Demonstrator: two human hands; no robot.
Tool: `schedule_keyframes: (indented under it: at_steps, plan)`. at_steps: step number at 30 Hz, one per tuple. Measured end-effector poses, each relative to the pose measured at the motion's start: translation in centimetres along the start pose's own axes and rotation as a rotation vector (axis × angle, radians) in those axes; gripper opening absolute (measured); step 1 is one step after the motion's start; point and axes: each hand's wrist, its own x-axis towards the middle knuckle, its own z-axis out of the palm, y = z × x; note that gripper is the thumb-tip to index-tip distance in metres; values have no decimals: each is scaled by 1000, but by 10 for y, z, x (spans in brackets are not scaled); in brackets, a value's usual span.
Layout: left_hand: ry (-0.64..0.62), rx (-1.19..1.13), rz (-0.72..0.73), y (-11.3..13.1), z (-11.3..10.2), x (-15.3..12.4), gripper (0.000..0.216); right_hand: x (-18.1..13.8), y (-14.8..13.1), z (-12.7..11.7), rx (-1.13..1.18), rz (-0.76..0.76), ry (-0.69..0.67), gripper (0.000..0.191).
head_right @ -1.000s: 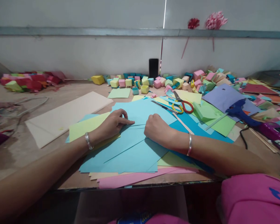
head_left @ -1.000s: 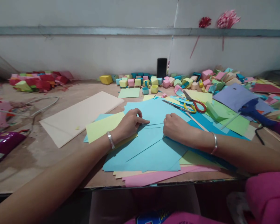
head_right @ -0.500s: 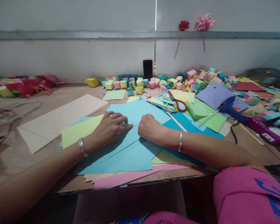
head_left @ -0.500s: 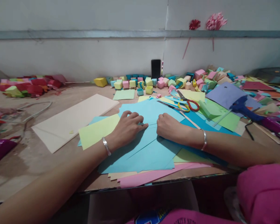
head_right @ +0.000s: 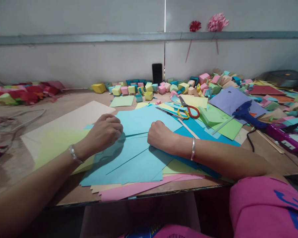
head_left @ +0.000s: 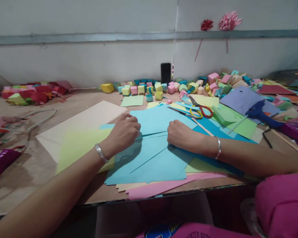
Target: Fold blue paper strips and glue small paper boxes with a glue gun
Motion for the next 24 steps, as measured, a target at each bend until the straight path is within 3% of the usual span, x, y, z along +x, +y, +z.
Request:
schedule_keyframes:
  at_steps: [4, 7, 12, 15, 18, 21, 24]
  plan:
    - [92, 87, -21, 9, 2, 0, 27, 4, -1, 6, 4, 7, -1, 20]
    - [152, 20, -84, 12, 7, 0, 29, 5, -1, 7, 16, 13, 8, 19]
    - [34, -116, -144, 6, 25, -1, 28, 2, -2, 2, 64, 69, 9, 21]
    - [-12, -164, -153, 3, 32, -2, 27, 4, -9, 0, 70, 132, 142, 26]
    - [1, -176, -154, 3, 34, -2, 27, 9, -16, 3, 128, 54, 253, 32]
    - [-6, -178, -156, 4, 34, -2, 27, 11, -16, 4, 204, 16, 142, 27]
    - [-19, -179, -162, 4, 33, -2, 26, 9, -10, 2, 184, 79, -6, 24]
